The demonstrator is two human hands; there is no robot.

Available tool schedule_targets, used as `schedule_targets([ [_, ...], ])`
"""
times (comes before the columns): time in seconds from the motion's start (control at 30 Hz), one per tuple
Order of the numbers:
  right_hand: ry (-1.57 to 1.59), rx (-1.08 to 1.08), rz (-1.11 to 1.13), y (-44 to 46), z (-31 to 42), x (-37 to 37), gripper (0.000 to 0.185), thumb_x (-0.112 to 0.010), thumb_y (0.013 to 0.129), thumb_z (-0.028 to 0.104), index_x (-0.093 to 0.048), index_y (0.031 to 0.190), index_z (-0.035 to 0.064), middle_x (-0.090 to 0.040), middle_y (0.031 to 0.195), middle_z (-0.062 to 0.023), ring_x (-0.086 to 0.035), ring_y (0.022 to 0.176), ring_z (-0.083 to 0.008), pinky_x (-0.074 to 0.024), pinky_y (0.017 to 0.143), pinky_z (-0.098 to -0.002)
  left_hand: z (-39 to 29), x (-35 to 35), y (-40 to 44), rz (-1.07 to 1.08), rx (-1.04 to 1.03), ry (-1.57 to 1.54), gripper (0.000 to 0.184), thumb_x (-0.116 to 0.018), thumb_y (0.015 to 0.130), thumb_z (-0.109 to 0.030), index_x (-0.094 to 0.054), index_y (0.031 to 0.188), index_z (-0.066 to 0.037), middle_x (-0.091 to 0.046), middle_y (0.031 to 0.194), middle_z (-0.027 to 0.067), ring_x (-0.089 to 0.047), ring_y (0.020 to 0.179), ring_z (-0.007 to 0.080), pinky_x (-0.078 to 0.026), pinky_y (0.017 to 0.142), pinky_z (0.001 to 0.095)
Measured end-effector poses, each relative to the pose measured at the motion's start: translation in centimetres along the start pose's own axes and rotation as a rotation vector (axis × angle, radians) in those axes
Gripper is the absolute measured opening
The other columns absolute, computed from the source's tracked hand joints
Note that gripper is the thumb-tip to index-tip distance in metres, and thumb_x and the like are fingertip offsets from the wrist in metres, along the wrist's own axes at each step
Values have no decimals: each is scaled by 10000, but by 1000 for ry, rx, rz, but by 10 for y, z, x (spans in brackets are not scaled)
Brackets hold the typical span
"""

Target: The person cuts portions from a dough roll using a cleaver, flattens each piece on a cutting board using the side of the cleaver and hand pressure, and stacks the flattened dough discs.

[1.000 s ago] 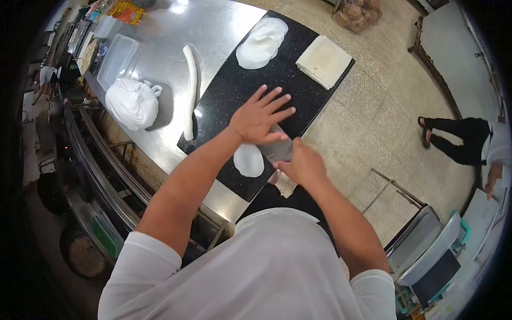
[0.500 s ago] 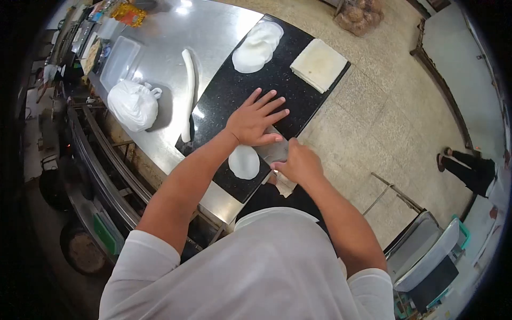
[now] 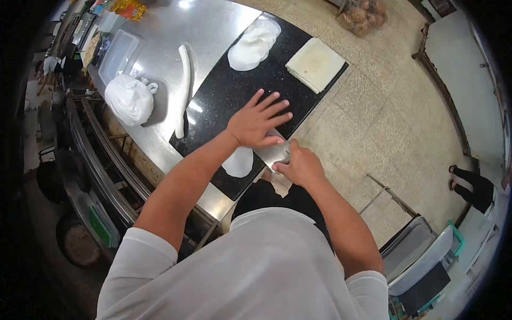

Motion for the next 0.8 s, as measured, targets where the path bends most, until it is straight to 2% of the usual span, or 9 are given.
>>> schedule_targets([
  [0.1, 237, -2, 78, -18, 11, -37, 629, -836, 809, 378, -553, 1211, -14, -735, 966, -265, -728, 950, -441, -566, 802, -519, -8, 9, -33, 34, 94, -83, 757, -601, 901, -662, -556, 1500, -200, -438, 1619, 116, -328, 1531, 381, -172, 1247, 638],
  [0.17, 338, 136, 110, -35, 11, -75, 595, -837, 806, 377, -591, 1186, -9, -737, 963, -267, -728, 957, -451, -541, 901, -534, -29, -17, -85, 143, 69, -103, 790, -605, 892, -660, -510, 1538, -216, -391, 1653, 113, -276, 1562, 373, -132, 1262, 632],
  [0.37, 85, -137, 77, -12, 6, -38, 637, -870, 769, 425, -602, 1143, -16, -733, 955, -267, -733, 950, -435, -571, 839, -513, -14, -13, -45, 127, -33, -39, 747, -580, 903, -713, -566, 1488, -248, -445, 1614, 95, -325, 1539, 367, -157, 1247, 654],
  [0.57, -40, -129, -151, -9, 23, -4, 671, -855, 792, 400, -541, 1206, -24, -725, 949, -286, -717, 935, -472, -566, 796, -528, 14, 25, -7, -184, -9, 63, 756, -629, 878, -702, -583, 1461, -222, -517, 1534, 91, -374, 1501, 357, -196, 1235, 643],
  [0.6, 3, -147, -198, -18, 22, -11, 657, -836, 818, 373, -516, 1233, -24, -719, 953, -297, -710, 934, -484, -560, 793, -537, 14, 42, -10, -332, 38, 61, 748, -652, 861, -696, -601, 1421, -203, -571, 1469, 130, -513, 1390, 370, -347, 1177, 584],
  [0.63, 49, -173, -236, -31, 19, -22, 645, -816, 844, 346, -492, 1260, -24, -714, 957, -307, -704, 934, -496, -555, 791, -545, 6, 52, -17, -328, 46, 36, 748, -652, 861, -696, -601, 1421, -203, -571, 1469, 130, -513, 1390, 370, -347, 1177, 584],
  [0.7, 121, -208, -235, -72, 11, -59, 631, -798, 861, 326, -479, 1274, -29, -707, 960, -321, -699, 937, -504, -551, 794, -548, 28, 42, -37, 57, 557, -262, 745, -670, 837, -716, -638, 1329, -158, -681, 1291, 173, -640, 1218, 378, -503, 1025, 514],
  [0.73, 200, -216, -248, -95, 11, -73, 617, -780, 878, 306, -466, 1287, -33, -700, 962, -335, -695, 940, -512, -547, 797, -551, 24, 32, -53, 215, 655, -343, 699, -682, 825, -731, -702, 1140, -107, -743, 1048, 195, -704, 1042, 390, -565, 871, 491],
  [0.8, 250, -293, -107, -138, 6, -93, 618, -771, 882, 303, -468, 1305, -29, -696, 982, -346, -690, 945, -517, -547, 797, -548, -2, 16, -84, 480, 548, -456, 686, -690, 825, -720, -733, 998, -58, -751, 991, 195, -724, 994, 402, -577, 847, 506],
])
Point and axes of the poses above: each hand's wrist, its own y-axis towards the middle knuckle, its own x-axis out of the back of the hand, z = x × y, the point moved 7 cm from there along y, towards the middle knuckle
